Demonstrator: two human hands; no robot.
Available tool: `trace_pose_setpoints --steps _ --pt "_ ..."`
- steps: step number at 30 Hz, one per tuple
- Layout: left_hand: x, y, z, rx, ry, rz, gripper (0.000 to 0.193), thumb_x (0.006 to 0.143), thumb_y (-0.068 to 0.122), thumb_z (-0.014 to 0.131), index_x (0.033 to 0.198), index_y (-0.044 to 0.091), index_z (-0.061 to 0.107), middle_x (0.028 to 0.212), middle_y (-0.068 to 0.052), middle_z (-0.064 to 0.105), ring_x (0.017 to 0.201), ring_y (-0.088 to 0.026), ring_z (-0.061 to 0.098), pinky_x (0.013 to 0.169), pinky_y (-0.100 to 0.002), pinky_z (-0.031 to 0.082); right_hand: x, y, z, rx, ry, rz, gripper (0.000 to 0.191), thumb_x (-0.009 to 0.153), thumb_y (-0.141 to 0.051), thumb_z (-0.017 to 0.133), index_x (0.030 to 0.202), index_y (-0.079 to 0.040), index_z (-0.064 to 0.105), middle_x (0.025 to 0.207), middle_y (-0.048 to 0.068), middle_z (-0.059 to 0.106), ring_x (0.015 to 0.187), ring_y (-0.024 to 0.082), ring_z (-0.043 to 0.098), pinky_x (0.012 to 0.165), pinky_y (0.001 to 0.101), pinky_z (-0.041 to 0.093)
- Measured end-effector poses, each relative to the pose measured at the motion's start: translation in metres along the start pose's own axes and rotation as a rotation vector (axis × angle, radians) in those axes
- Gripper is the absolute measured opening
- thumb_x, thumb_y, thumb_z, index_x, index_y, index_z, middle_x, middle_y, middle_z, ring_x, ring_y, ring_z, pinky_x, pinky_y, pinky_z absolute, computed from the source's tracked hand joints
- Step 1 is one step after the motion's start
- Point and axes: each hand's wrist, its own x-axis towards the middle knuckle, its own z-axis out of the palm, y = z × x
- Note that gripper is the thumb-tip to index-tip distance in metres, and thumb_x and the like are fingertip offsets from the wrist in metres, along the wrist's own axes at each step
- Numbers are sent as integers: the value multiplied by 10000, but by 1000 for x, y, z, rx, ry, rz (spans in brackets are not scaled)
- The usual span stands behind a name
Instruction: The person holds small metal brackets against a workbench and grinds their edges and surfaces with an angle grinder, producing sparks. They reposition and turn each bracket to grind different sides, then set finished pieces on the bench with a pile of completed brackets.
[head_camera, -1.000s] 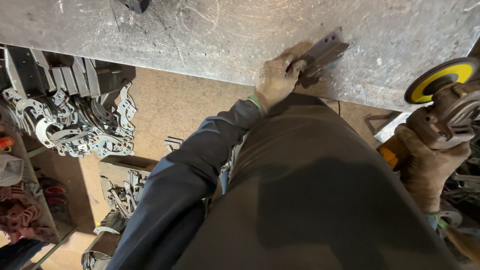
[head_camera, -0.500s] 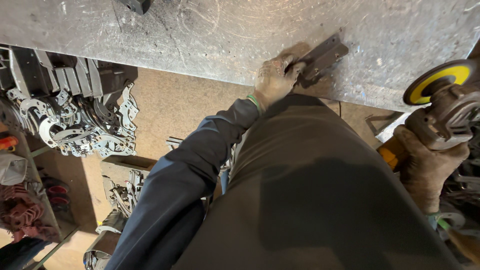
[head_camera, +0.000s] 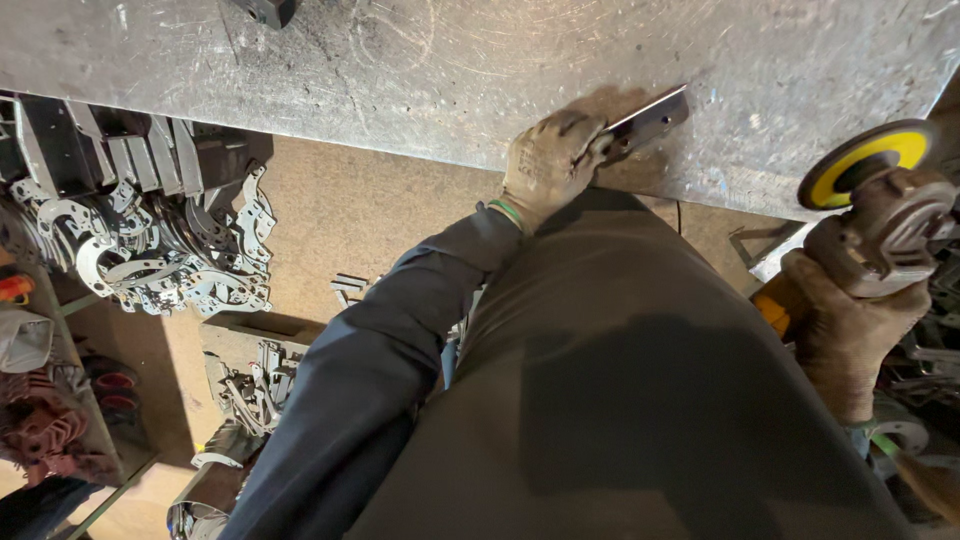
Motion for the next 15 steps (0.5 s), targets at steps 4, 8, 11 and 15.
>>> trace_pose_setpoints --steps 4,8,11,15 --pt "-4 -1 -5 79 16 90 344 870 273 756 1196 175 701 1171 -73 688 1035 -312 697 854 -440 577 -2 4 0 27 1 14 407 836 50 822 1215 58 675 1118 63 715 993 150 716 916 286 615" --pt "-3 -4 -6 126 -31 89 416 839 309 769 1232 200 689 1198 -35 672 1093 -285 673 899 -433 553 -2 -2 1 -12 -5 24 487 838 -2 838 1277 -4 626 1143 28 692 965 124 697 920 269 617" --pt "-2 -6 -6 284 -68 193 460 814 314 741 1253 193 677 1207 -12 650 1079 -247 659 865 -414 534 -2 -8 4 -50 13 57 490 831 -3 854 1268 0 632 1138 7 675 1000 124 677 930 281 596" --pt "-2 -8 -6 397 -6 391 459 891 249 660 1339 152 660 1231 17 628 1012 -181 635 810 -367 514 -1 -13 7 -38 7 26 437 792 -9 841 1182 -22 646 1062 -7 690 943 96 674 899 255 588"
